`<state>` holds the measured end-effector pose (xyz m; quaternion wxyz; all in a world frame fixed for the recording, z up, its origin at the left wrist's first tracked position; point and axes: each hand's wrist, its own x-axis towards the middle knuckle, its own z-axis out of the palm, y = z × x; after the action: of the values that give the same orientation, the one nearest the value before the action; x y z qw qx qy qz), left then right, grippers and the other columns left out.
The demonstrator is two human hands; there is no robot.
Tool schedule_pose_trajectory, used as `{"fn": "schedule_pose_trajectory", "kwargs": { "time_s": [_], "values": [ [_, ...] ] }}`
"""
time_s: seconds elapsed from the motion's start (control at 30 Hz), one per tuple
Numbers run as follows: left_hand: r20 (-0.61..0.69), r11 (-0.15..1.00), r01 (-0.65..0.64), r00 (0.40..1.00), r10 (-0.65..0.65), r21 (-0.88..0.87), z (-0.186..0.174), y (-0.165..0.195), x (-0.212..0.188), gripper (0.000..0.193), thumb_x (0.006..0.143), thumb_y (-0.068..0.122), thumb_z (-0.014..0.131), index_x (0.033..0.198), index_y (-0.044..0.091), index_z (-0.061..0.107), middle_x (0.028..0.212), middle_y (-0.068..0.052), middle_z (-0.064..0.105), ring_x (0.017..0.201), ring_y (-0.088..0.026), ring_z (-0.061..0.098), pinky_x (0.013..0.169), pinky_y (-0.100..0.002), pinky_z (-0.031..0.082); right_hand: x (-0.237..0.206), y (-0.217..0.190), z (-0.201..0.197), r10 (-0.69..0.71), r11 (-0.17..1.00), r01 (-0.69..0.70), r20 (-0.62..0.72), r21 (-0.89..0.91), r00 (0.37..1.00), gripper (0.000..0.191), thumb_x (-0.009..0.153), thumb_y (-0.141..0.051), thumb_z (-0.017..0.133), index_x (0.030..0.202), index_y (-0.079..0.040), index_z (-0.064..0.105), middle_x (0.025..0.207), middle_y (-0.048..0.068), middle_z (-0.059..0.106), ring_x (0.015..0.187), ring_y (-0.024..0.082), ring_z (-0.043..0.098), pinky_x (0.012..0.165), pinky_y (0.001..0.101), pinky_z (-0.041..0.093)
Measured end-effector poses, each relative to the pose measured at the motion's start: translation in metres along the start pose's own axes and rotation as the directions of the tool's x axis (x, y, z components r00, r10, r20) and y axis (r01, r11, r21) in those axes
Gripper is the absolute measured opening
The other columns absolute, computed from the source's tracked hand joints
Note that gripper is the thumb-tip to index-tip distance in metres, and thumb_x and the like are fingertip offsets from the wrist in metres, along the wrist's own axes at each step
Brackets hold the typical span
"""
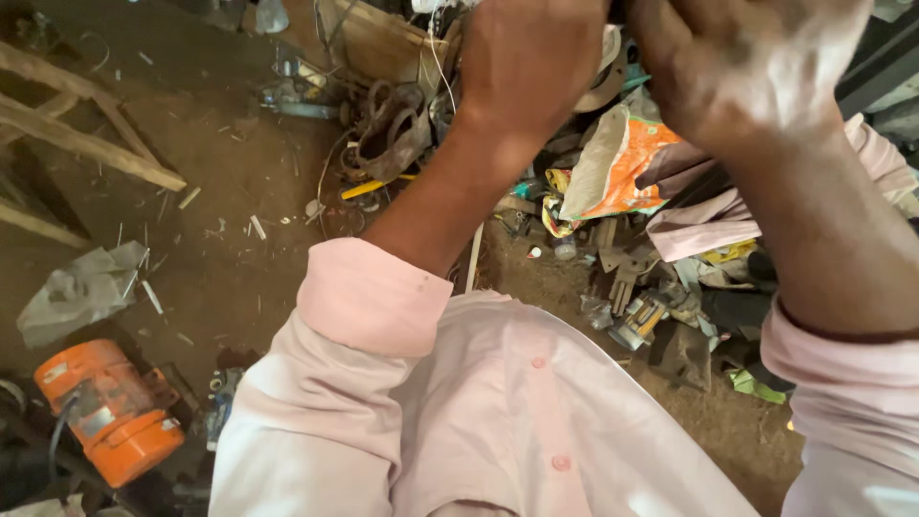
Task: The person winds white wire from a spool onto a metal cylinder using a green-handled screwdriver to guide and secure the wire. The person repeatedly inserts the screwdriver into the cylinder, wraps the wire around it, and adjusts the wire with both hands.
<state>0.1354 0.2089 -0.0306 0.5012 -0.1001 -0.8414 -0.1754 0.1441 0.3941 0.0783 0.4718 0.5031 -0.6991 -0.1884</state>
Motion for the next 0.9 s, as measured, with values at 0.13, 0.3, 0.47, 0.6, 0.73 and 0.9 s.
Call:
{"fn": "schedule_pose_trajectory", "kwargs": {
  "time_s": [0.13, 0.3, 0.47, 0.6, 0.73, 0.9],
  "values": [
    [-0.091, 0.996, -0.034, 0.995, 0.042, 0.088, 0.005, -0.002, -0.001, 0.007, 0.08, 0.014, 0.066, 0.073, 0.016, 0.065, 0.063, -0.006, 0.06, 0.054, -0.027, 0.063, 0.047, -0.041, 0.05, -0.001, -0.001, 0.006, 0.0, 1.0, 0.0, 0.016, -0.01, 1.0, 0.007, 0.091, -0.02, 0.063, 0.095, -0.019, 0.068, 0.094, -0.008, 0.064, 0.078, 0.008, 0.059, 0.065, 0.0271, 0.04],
    [-0.094, 0.978, -0.019, 0.995, 0.039, 0.205, 0.006, 0.001, 0.007, 0.011, 0.082, 0.018, 0.066, 0.072, 0.018, 0.063, 0.063, -0.005, 0.059, 0.054, -0.025, 0.064, 0.047, -0.041, 0.051, 0.007, 0.004, 0.003, 0.006, 1.0, -0.005, 0.044, -0.019, 0.999, 0.006, 0.09, -0.02, 0.062, 0.093, -0.022, 0.067, 0.086, -0.01, 0.059, 0.081, 0.007, 0.061, 0.064, 0.0266, 0.042],
    [0.087, 0.967, -0.006, 0.996, -0.017, 0.253, 0.007, 0.001, 0.007, 0.048, 0.087, 0.016, 0.062, 0.134, 0.026, 0.067, 0.061, -0.005, 0.061, 0.05, -0.026, 0.064, 0.044, -0.042, 0.051, 0.013, 0.006, 0.008, 0.006, 1.0, -0.007, 0.08, 0.009, 0.997, 0.007, 0.092, -0.021, 0.061, 0.089, -0.02, 0.068, 0.086, -0.008, 0.063, 0.084, 0.012, 0.064, 0.074, 0.0345, 0.048],
    [0.127, 0.966, 0.02, 0.99, -0.055, 0.256, 0.003, 0.001, 0.01, 0.051, 0.088, 0.017, 0.061, 0.138, 0.029, 0.064, 0.061, -0.005, 0.063, 0.051, -0.027, 0.067, 0.046, -0.043, 0.054, 0.027, 0.003, 0.012, 0.022, 0.999, -0.017, 0.158, -0.034, 0.987, 0.016, 0.095, -0.027, 0.063, 0.081, -0.021, 0.066, 0.08, -0.006, 0.062, 0.081, 0.011, 0.064, 0.073, 0.0363, 0.046],
    [0.199, 0.975, 0.023, 0.978, -0.068, 0.222, -0.007, 0.002, 0.017, 0.049, 0.089, 0.017, 0.06, 0.137, 0.025, 0.065, 0.062, -0.006, 0.066, 0.051, -0.028, 0.068, 0.045, -0.043, 0.055, 0.034, 0.007, -0.005, -0.058, 0.998, 0.061, 0.114, -0.022, 0.992, 0.008, 0.088, -0.022, 0.063, 0.081, -0.018, 0.062, 0.078, -0.004, 0.056, 0.072, 0.012, 0.057, 0.077, 0.0341, 0.047],
    [0.134, 0.979, -0.021, 0.991, -0.006, 0.201, -0.001, 0.003, 0.011, 0.031, 0.083, 0.014, 0.062, 0.111, 0.018, 0.074, 0.06, -0.008, 0.064, 0.05, -0.029, 0.067, 0.043, -0.043, 0.053, 0.021, 0.005, -0.023, -0.126, 0.992, 0.123, 0.133, 0.028, 0.983, 0.014, 0.092, -0.022, 0.068, 0.082, -0.015, 0.06, 0.086, -0.002, 0.056, 0.073, 0.015, 0.057, 0.071, 0.0322, 0.046]
  ]
}}
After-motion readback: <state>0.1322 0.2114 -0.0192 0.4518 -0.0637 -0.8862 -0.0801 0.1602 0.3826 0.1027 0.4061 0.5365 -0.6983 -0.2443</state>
